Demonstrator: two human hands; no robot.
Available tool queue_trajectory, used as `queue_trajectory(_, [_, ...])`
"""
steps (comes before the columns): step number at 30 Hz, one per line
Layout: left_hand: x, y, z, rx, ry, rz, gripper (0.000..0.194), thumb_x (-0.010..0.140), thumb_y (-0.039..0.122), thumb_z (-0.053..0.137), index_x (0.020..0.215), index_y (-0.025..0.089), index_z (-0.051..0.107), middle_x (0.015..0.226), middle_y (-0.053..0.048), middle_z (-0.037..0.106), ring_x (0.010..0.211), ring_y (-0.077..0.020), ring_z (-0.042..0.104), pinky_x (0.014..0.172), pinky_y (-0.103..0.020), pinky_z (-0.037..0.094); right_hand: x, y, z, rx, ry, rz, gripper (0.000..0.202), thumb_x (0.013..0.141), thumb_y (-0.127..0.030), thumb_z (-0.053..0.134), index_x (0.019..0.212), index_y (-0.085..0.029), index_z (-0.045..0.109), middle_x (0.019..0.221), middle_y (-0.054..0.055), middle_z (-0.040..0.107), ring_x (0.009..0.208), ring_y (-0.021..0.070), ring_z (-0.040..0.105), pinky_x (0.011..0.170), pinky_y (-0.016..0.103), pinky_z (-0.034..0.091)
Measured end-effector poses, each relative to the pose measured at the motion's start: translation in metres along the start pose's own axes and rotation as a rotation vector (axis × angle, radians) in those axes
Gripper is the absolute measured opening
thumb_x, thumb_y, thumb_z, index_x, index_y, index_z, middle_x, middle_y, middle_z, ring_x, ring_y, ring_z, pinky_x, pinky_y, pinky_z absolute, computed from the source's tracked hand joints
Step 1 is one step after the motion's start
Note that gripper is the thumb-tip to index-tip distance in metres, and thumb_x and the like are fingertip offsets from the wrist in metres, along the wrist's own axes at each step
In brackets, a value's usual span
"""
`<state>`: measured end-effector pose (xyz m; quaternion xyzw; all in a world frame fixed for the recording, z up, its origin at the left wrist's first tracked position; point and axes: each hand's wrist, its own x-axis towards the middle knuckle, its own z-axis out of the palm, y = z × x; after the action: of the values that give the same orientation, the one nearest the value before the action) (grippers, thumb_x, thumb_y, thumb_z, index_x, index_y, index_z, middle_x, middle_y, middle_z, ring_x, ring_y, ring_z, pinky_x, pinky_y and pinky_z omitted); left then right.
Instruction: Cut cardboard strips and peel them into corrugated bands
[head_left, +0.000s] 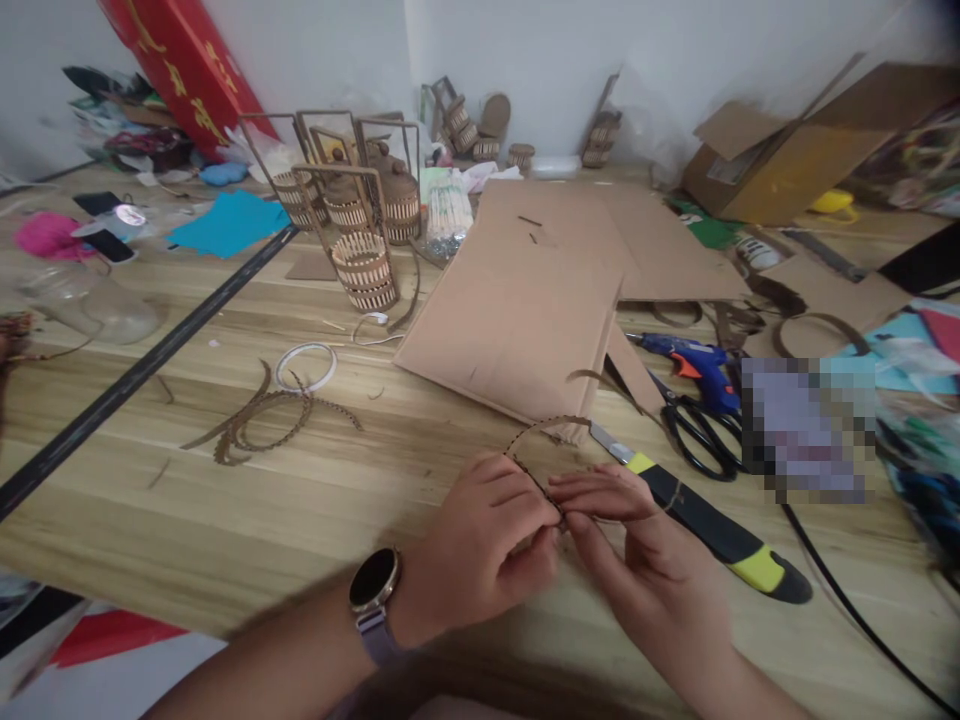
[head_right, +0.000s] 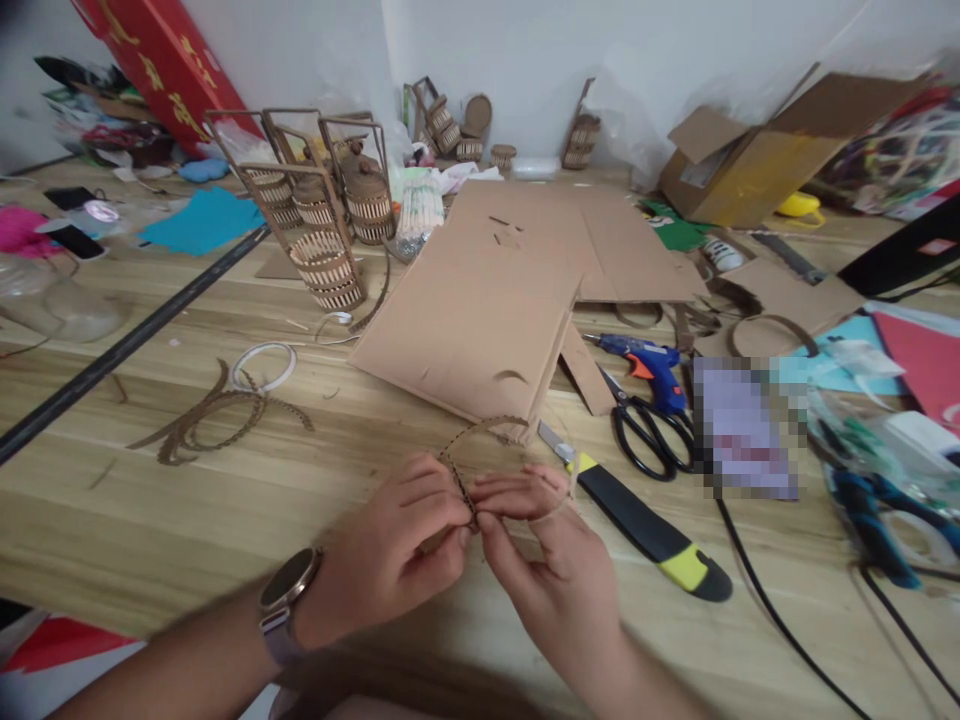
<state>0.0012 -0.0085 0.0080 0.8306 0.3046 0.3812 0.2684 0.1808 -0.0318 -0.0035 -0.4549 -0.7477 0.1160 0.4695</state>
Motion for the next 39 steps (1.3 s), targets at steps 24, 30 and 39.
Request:
queue_trajectory(24, [-0.0032, -0.0017, 0.0079, 0.164, 0.029, -0.064, 0.019, 0.094, 0.014, 0.045, 0.077, 0.019, 0.052, 0.074, -0.003, 0.059, 0.076, -0.0188, 0.055, 0.075, -0.033, 0.044, -0.0012, -0.0008, 0.002, -0.145, 0.025, -0.112, 0.013, 0.091, -0.015, 0.062, 0.098, -0.026, 0.063, 0.089, 0.0, 0.074, 0.092, 0.0197, 0.071, 0.088, 0.039, 0.048])
queue_trajectory(30, [-0.0019, -0.0012, 0.0056, 0.132, 0.062, -0.054, 0.019, 0.092, 0.012, 0.046, 0.075, 0.019, 0.052, 0.073, -0.002, 0.058, 0.075, -0.0172, 0.054, 0.075, -0.031, 0.042, -0.0022, -0.0011, 0.0013, -0.115, 0.005, -0.068, 0.011, 0.093, -0.017, 0.059, 0.097, -0.027, 0.061, 0.088, -0.002, 0.076, 0.091, 0.0196, 0.073, 0.093, 0.04, 0.045])
queue_trajectory(39, [0.0, -0.0003, 0.0029, 0.027, 0.066, -0.023, 0.017, 0.092, 0.012, 0.048, 0.077, 0.018, 0.054, 0.077, -0.002, 0.062, 0.078, -0.016, 0.054, 0.078, -0.03, 0.043, -0.0002, -0.0033, 0.0012, 0.003, 0.024, 0.003, 0.011, 0.092, -0.017, 0.059, 0.096, -0.027, 0.063, 0.086, 0.0, 0.076, 0.09, 0.0204, 0.074, 0.088, 0.039, 0.054])
